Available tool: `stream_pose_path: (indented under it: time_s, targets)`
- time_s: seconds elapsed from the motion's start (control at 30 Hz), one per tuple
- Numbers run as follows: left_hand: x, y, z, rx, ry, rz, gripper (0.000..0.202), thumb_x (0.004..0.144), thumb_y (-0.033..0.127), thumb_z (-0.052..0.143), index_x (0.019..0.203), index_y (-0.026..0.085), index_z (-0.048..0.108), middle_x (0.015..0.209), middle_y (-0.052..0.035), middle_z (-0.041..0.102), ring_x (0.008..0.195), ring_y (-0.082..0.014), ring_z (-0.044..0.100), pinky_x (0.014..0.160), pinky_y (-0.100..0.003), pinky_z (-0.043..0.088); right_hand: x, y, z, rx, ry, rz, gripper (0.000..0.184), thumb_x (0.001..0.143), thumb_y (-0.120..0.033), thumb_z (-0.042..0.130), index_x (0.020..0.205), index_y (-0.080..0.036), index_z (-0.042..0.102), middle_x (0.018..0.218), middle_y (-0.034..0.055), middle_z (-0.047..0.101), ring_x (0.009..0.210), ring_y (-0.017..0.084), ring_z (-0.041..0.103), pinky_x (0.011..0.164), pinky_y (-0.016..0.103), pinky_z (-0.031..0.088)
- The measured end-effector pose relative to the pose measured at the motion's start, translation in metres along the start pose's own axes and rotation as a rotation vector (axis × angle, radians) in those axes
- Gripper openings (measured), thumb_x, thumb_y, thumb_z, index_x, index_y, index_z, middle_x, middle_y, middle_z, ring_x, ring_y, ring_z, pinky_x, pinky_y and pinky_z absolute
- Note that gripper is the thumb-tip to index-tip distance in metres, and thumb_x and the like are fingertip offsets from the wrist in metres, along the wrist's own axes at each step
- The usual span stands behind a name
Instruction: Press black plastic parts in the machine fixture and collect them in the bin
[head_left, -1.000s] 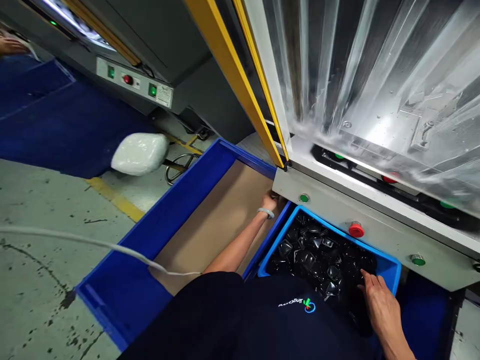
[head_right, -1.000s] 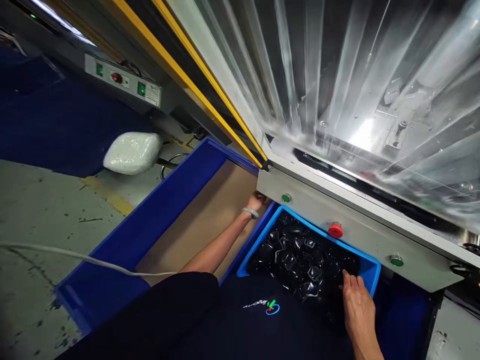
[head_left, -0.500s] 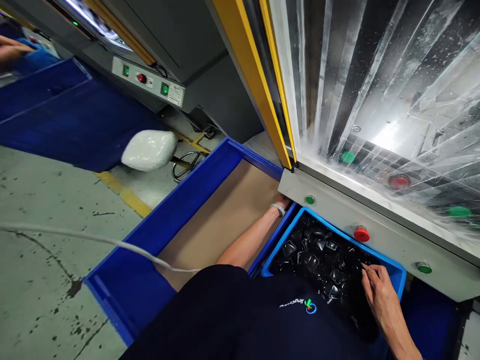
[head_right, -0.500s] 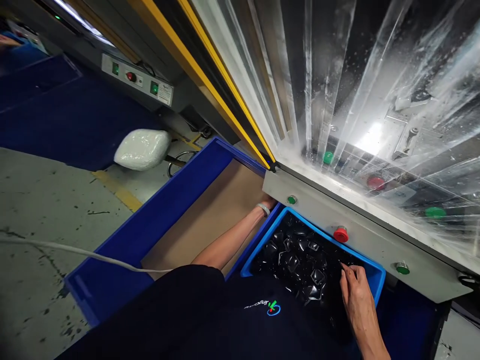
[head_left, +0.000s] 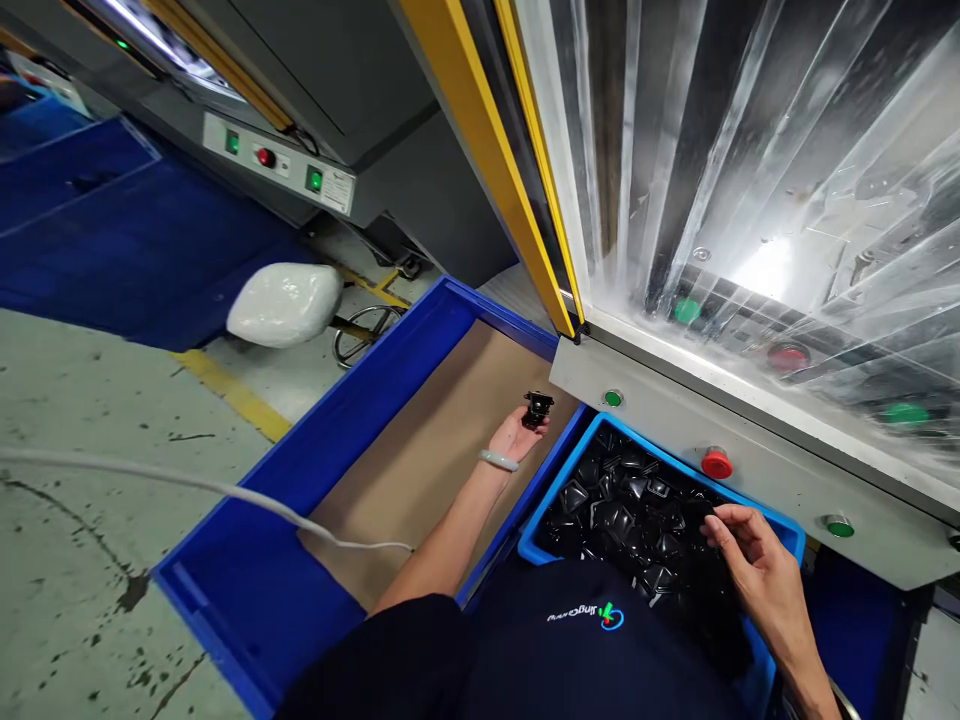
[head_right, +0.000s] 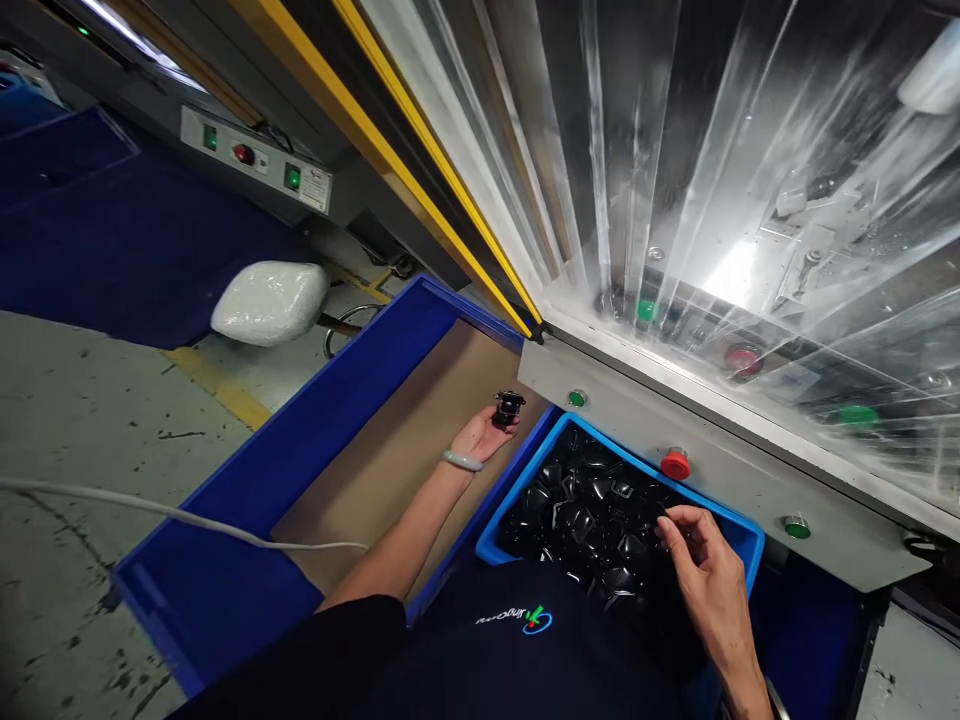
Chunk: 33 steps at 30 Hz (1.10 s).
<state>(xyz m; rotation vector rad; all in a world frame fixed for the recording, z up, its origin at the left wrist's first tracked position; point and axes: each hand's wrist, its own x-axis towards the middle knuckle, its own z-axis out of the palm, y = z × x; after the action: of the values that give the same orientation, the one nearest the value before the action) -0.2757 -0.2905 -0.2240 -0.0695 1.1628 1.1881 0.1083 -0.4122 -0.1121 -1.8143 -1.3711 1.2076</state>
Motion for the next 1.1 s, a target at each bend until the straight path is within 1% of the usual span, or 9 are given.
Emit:
stream_pose_path:
  time_s: [0.1,0.27,0.47,0.63,0.73,0.87,0.93,1.0,1.1]
  targets:
    - [-0.040,-0.004,0.020,0.024,0.030,0.149,0.012,0.098,0.023,0.073,0.098,0.017,0.063,0.091,-0.0033,0.070,0.064,-0.0108,0.061,0.054,-0.019,0.046,0.012,-0.035,0.013,0.064,0.000,-0.089,0.035,0.092,-0.059,0.075,0.092,-0.024,0.075,0.103,0.0063,0.075,0.094,0.020,0.071,0.083,0.031,0.059]
    - [-0.098,-0.028,0.101,0.286,-0.167,0.358,0.047,0.080,0.056,0.091,0.099,0.019,0.070,0.109,-0.0040,0.069,0.088,-0.0146,0.065,0.062,-0.018,0.054,0.037,-0.096,0.033,0.130,0.025,-0.210,0.029,0.095,-0.053,0.073,0.095,-0.024,0.076,0.090,0.0023,0.071,0.079,0.015,0.065,0.074,0.029,0.054]
    - [-0.120,-0.046,0.160,0.588,-0.434,0.395,0.052,0.087,0.071,0.077,0.091,0.019,0.074,0.098,-0.0071,0.071,0.080,-0.0176,0.064,0.055,-0.022,0.049,0.057,-0.102,0.020,0.076,-0.006,-0.255,0.027,0.098,-0.048,0.070,0.097,-0.022,0.074,0.094,0.0042,0.074,0.084,0.016,0.068,0.076,0.031,0.055]
    - [-0.121,-0.049,0.185,0.690,-0.585,0.624,0.029,0.088,0.048,0.086,0.098,0.022,0.079,0.107,-0.0083,0.076,0.097,-0.0223,0.071,0.078,-0.030,0.060,0.060,-0.096,-0.005,0.152,0.089,-0.180,0.037,0.092,-0.053,0.077,0.107,-0.021,0.067,0.090,0.0029,0.074,0.078,0.016,0.070,0.073,0.032,0.058]
    - [-0.113,-0.037,0.215,0.684,-0.608,0.725,0.019,0.088,0.034,0.085,0.099,0.020,0.078,0.096,-0.0053,0.076,0.079,-0.0159,0.069,0.073,-0.028,0.058,0.088,-0.117,-0.035,0.145,0.251,-0.308,0.043,0.093,-0.050,0.077,0.121,-0.023,0.060,0.091,0.0013,0.075,0.081,0.017,0.073,0.075,0.034,0.062]
    - [-0.087,-0.008,0.281,0.672,-0.623,0.893,0.016,0.088,0.026,0.083,0.098,0.016,0.075,0.085,-0.0015,0.073,0.059,-0.0082,0.060,0.056,-0.022,0.049,0.184,-0.175,-0.094,-0.246,0.665,-0.609,0.050,0.095,-0.050,0.073,0.132,-0.018,0.061,0.125,0.0129,0.071,0.117,0.025,0.070,0.096,0.047,0.059]
    - [-0.069,0.004,0.321,0.672,-0.632,0.946,0.015,0.089,0.020,0.083,0.097,0.014,0.072,0.083,-0.0004,0.072,0.058,-0.0070,0.062,0.056,-0.019,0.049,0.243,-0.207,-0.118,-0.424,0.794,-0.512,0.070,0.099,-0.063,0.057,0.138,-0.005,0.058,0.139,0.0217,0.062,0.136,0.032,0.059,0.106,0.055,0.049]
    - [-0.052,0.013,0.360,0.669,-0.613,0.968,0.014,0.090,0.016,0.082,0.096,0.013,0.070,0.085,-0.0003,0.072,0.057,-0.0053,0.062,0.056,-0.018,0.049,0.289,-0.233,-0.135,-0.484,0.788,-0.321,0.087,0.102,-0.068,0.036,0.133,0.011,0.056,0.144,0.0313,0.054,0.142,0.038,0.052,0.107,0.060,0.042]
    - [-0.028,0.026,0.414,0.711,-0.546,0.960,0.011,0.094,0.016,0.079,0.095,0.010,0.069,0.091,-0.0034,0.075,0.065,-0.0063,0.068,0.064,-0.019,0.052,0.303,-0.250,-0.146,-0.487,0.699,-0.314,0.075,0.097,-0.066,0.056,0.120,0.005,0.066,0.136,0.0257,0.062,0.134,0.036,0.059,0.109,0.062,0.043]
